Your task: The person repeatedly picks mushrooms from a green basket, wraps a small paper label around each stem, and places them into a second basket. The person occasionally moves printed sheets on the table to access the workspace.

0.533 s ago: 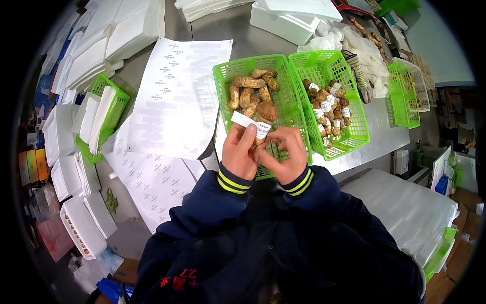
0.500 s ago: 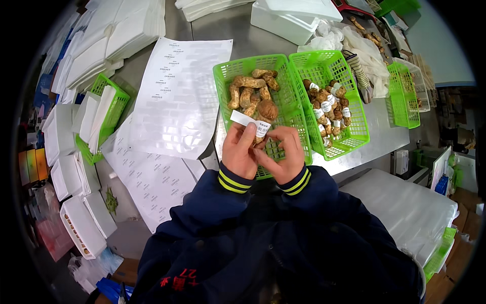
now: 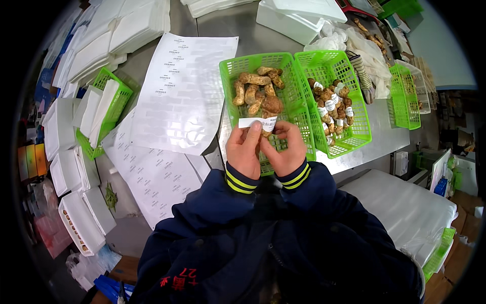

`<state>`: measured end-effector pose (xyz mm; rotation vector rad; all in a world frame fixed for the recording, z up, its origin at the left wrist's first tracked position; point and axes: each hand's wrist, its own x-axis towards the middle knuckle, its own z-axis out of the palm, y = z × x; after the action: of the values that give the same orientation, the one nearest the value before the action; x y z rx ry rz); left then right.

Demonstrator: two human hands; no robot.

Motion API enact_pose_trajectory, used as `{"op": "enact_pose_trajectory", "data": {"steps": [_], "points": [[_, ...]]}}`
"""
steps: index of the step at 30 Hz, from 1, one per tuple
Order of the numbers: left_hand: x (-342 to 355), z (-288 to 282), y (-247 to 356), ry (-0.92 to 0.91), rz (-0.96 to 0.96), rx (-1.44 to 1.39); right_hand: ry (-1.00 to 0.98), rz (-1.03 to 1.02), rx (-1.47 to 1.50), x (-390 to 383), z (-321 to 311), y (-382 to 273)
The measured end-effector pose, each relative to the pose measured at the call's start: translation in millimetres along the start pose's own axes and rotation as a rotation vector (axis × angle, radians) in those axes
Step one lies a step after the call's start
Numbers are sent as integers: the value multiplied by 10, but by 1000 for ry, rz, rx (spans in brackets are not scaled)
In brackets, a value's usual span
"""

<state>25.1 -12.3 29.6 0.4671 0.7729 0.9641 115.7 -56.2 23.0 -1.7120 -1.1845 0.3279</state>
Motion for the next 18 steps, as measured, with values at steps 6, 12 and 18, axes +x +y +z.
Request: {"op": "enact_pose_trajectory", "data": {"steps": [6,12,18], "points": [[98,-186,179,-82,-140,163,-207,112,236,-11,-70,87],[192,-352,380,-386,-335,120,-534,428,964,-16,-167,110],[133,-327,367,-530,-401,-71,-689,774,1627,-137,-131,128]]}}
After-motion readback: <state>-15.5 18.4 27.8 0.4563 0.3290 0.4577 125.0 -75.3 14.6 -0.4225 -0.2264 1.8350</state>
